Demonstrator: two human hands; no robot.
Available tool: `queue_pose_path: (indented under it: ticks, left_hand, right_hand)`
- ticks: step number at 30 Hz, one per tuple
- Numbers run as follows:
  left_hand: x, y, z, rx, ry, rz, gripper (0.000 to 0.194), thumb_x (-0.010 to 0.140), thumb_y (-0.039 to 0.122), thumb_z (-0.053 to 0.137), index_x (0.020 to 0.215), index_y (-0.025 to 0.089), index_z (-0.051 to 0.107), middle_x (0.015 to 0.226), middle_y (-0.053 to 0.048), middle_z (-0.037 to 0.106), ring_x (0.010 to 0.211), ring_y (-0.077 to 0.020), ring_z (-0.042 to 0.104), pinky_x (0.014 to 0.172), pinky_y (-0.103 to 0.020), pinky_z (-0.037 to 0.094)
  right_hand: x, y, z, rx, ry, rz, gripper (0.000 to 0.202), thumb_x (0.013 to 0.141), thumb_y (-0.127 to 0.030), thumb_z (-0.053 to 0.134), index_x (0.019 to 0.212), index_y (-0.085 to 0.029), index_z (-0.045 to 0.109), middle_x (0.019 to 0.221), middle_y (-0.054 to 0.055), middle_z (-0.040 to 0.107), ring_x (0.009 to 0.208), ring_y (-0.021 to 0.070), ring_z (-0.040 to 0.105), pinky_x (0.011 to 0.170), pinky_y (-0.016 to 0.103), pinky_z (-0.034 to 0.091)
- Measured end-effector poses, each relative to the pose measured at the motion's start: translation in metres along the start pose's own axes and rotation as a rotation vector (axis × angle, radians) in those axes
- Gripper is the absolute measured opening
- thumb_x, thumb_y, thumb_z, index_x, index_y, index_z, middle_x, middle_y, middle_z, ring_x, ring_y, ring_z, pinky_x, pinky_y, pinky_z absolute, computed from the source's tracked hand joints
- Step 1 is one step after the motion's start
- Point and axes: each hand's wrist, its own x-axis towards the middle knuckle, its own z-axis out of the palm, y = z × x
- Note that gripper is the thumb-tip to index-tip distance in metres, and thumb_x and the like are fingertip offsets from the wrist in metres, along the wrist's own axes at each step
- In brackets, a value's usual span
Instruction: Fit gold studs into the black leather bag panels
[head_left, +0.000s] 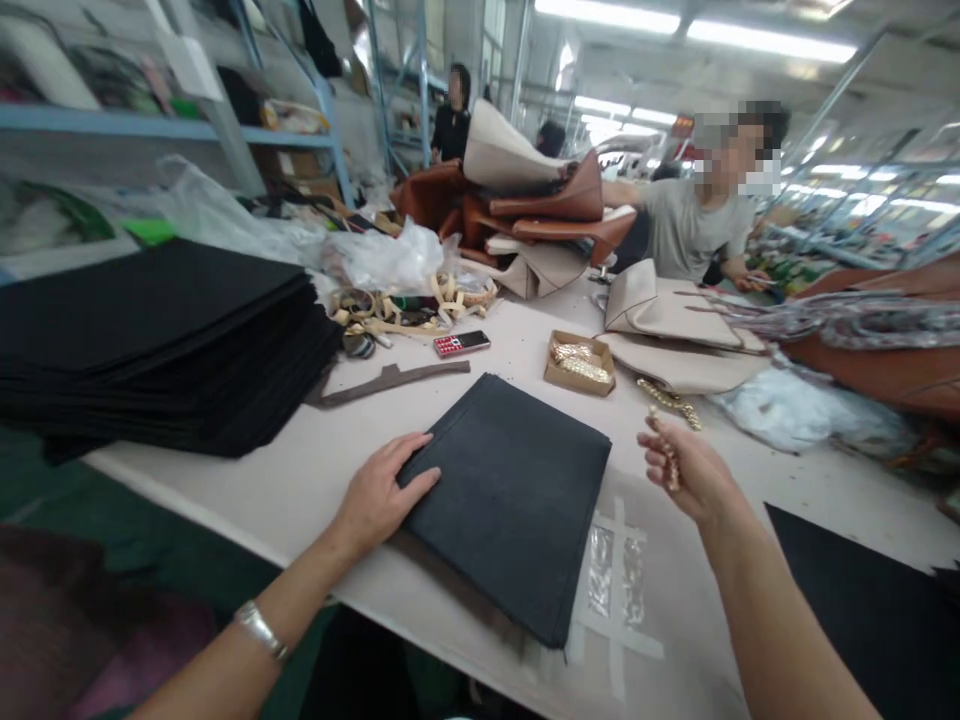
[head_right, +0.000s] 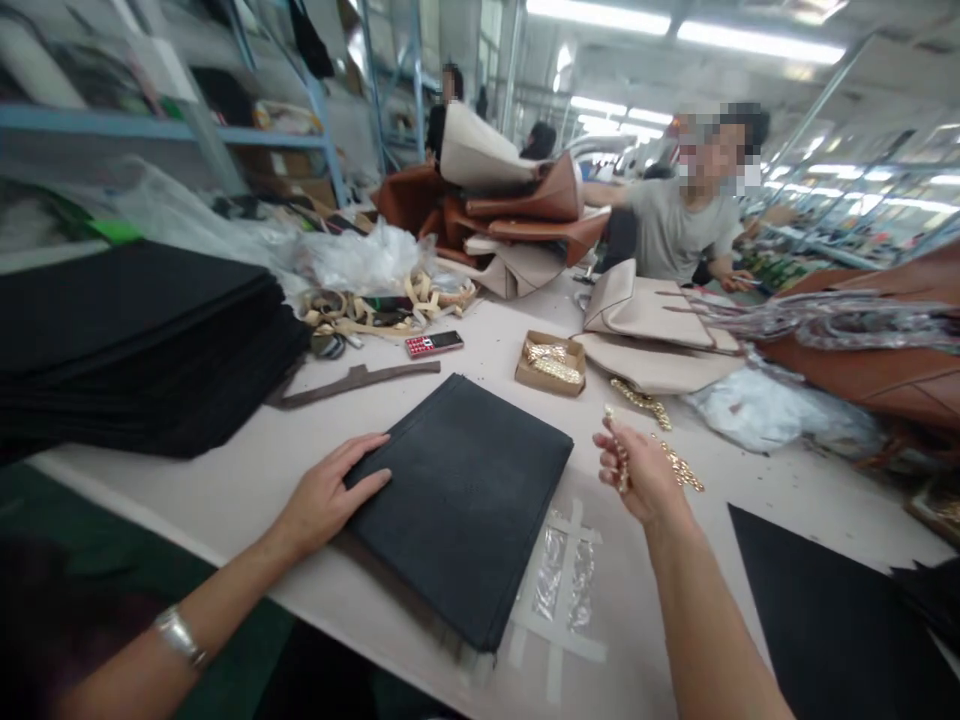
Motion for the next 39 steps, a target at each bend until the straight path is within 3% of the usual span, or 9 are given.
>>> queue_pose_path:
  ticks: [4, 7, 10, 14, 20, 27, 31, 36, 39]
  left_hand:
    - [-0.003, 0.01, -0.004, 0.036, 0.024, 0.0, 0.044, 0.09, 0.046, 0.053, 0.123, 0.018, 0.061, 0.132, -0.01, 0.062, 0.124, -0.0256, 0.057, 0.111, -0.042, 0.041]
    - [-0.007, 0.016, -0.006, 0.055, 0.058, -0.009, 0.042, 0.088, 0.043, 0.055, 0.121, 0.018, 0.063, 0.128, -0.009, 0.066, 0.119, -0.0259, 0.061, 0.107, -0.041, 0.045]
    - [-0.009, 0.019, -0.009, 0.057, 0.094, -0.012, 0.039, 0.085, 0.04, 0.058, 0.117, 0.021, 0.066, 0.124, -0.007, 0.069, 0.115, -0.0247, 0.064, 0.104, -0.038, 0.048]
    - [-0.01, 0.017, -0.01, 0.037, 0.116, -0.021, 0.037, 0.084, 0.039, 0.058, 0.115, 0.022, 0.068, 0.125, -0.006, 0.069, 0.116, -0.025, 0.064, 0.104, -0.037, 0.048]
    - [-0.016, 0.005, -0.011, -0.003, 0.106, -0.037, 0.041, 0.083, 0.039, 0.058, 0.12, 0.023, 0.065, 0.13, -0.007, 0.065, 0.12, -0.0263, 0.061, 0.106, -0.04, 0.046]
    - [-0.028, -0.003, -0.018, 0.029, 0.181, -0.084, 0.041, 0.081, 0.037, 0.059, 0.118, 0.022, 0.067, 0.129, -0.008, 0.066, 0.118, -0.0264, 0.063, 0.104, -0.038, 0.049]
    - [-0.03, -0.014, -0.033, 0.088, 0.236, -0.103, 0.041, 0.082, 0.039, 0.056, 0.117, 0.02, 0.068, 0.126, -0.009, 0.068, 0.114, -0.0264, 0.065, 0.101, -0.038, 0.051]
    - [-0.035, -0.038, -0.065, 0.167, 0.219, -0.12, 0.05, 0.083, 0.05, 0.052, 0.117, 0.018, 0.067, 0.124, -0.009, 0.069, 0.114, -0.0243, 0.065, 0.1, -0.032, 0.05]
    - [-0.031, -0.06, -0.085, 0.223, 0.222, -0.145, 0.059, 0.079, 0.06, 0.051, 0.116, 0.017, 0.066, 0.123, -0.011, 0.069, 0.114, -0.0286, 0.064, 0.103, -0.039, 0.047]
  right_hand:
    - [-0.063, 0.041, 0.023, 0.234, -0.081, 0.335, 0.029, 0.082, -0.044, 0.063, 0.09, -0.019, 0.052, 0.068, 0.0, 0.063, 0.035, 0.0022, 0.029, 0.032, 0.014, 0.02]
    - [-0.085, 0.063, 0.053, 0.137, -0.149, 0.3, 0.042, 0.08, -0.061, 0.059, 0.088, -0.02, 0.052, 0.042, -0.01, 0.043, 0.028, 0.006, 0.033, 0.03, 0.015, 0.022]
    - [-0.087, 0.071, 0.075, 0.038, -0.234, 0.24, 0.057, 0.074, -0.073, 0.055, 0.097, -0.021, 0.055, 0.037, -0.01, 0.044, 0.024, 0.009, 0.037, 0.028, 0.016, 0.023]
    - [-0.078, 0.062, 0.084, -0.029, -0.237, 0.228, 0.056, 0.077, -0.07, 0.054, 0.1, -0.02, 0.058, 0.036, -0.009, 0.044, 0.023, 0.0093, 0.037, 0.027, 0.016, 0.024]
    - [-0.066, 0.034, 0.084, -0.081, -0.232, 0.327, 0.026, 0.094, -0.045, 0.047, 0.096, -0.019, 0.055, 0.039, -0.006, 0.047, 0.026, 0.0071, 0.036, 0.03, 0.013, 0.022]
    - [-0.042, 0.051, 0.104, 0.013, -0.247, 0.366, 0.029, 0.087, -0.047, 0.061, 0.082, -0.021, 0.051, 0.044, -0.008, 0.041, 0.03, 0.0078, 0.041, 0.029, 0.014, 0.028]
    - [-0.037, 0.045, 0.128, 0.053, -0.27, 0.368, 0.02, 0.093, -0.038, 0.054, 0.086, -0.02, 0.051, 0.05, -0.007, 0.046, 0.032, 0.0081, 0.046, 0.029, 0.015, 0.032]
    - [-0.054, 0.008, 0.163, 0.072, -0.337, 0.343, 0.025, 0.094, -0.042, 0.057, 0.087, -0.02, 0.049, 0.049, -0.008, 0.044, 0.033, 0.0074, 0.044, 0.031, 0.015, 0.038]
    - [-0.052, -0.007, 0.188, 0.114, -0.368, 0.391, 0.02, 0.093, -0.038, 0.059, 0.089, -0.019, 0.053, 0.052, -0.007, 0.048, 0.035, 0.0084, 0.048, 0.033, 0.017, 0.042]
